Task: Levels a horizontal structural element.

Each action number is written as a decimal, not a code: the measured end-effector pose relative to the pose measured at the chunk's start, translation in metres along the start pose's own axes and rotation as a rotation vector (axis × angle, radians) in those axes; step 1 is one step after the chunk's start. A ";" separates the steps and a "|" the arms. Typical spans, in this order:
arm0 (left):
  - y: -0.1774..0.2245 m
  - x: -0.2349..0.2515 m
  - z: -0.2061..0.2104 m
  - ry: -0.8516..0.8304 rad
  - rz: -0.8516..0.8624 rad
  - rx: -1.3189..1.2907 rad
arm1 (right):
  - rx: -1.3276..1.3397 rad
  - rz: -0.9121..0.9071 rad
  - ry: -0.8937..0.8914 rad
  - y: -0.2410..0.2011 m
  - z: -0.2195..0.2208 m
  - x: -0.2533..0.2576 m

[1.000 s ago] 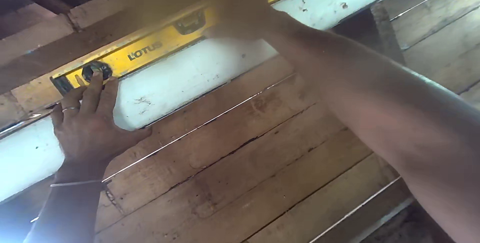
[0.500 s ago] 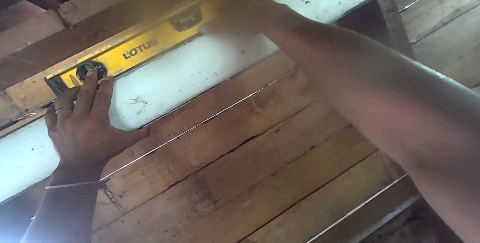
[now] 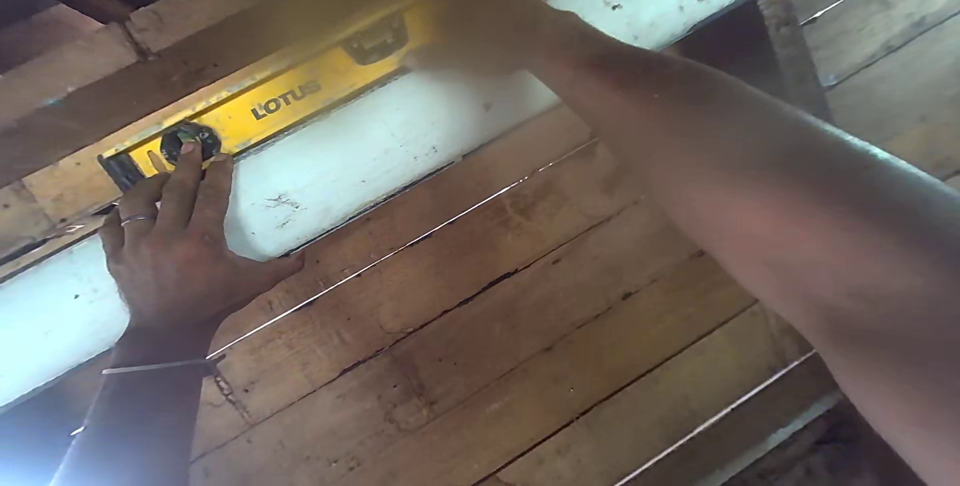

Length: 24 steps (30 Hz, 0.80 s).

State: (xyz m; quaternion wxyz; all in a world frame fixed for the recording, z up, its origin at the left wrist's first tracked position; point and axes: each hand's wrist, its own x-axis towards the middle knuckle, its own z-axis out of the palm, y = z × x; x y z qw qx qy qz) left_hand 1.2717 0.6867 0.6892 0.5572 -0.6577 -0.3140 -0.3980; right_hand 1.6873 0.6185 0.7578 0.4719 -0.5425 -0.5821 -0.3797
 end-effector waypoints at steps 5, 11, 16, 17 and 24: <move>0.003 0.001 -0.003 -0.013 -0.014 0.000 | 0.003 0.011 0.007 0.000 0.001 0.002; 0.006 0.001 -0.005 -0.035 -0.038 0.008 | -0.028 0.004 0.013 0.002 0.003 0.005; 0.006 0.002 -0.004 -0.035 -0.031 0.003 | -0.012 0.014 -0.004 0.000 -0.001 0.000; 0.007 0.002 -0.003 -0.031 -0.028 0.001 | -0.012 0.017 -0.004 0.001 -0.001 0.000; 0.020 0.001 0.005 -0.118 0.041 -0.219 | -0.016 0.011 0.156 -0.001 0.014 0.004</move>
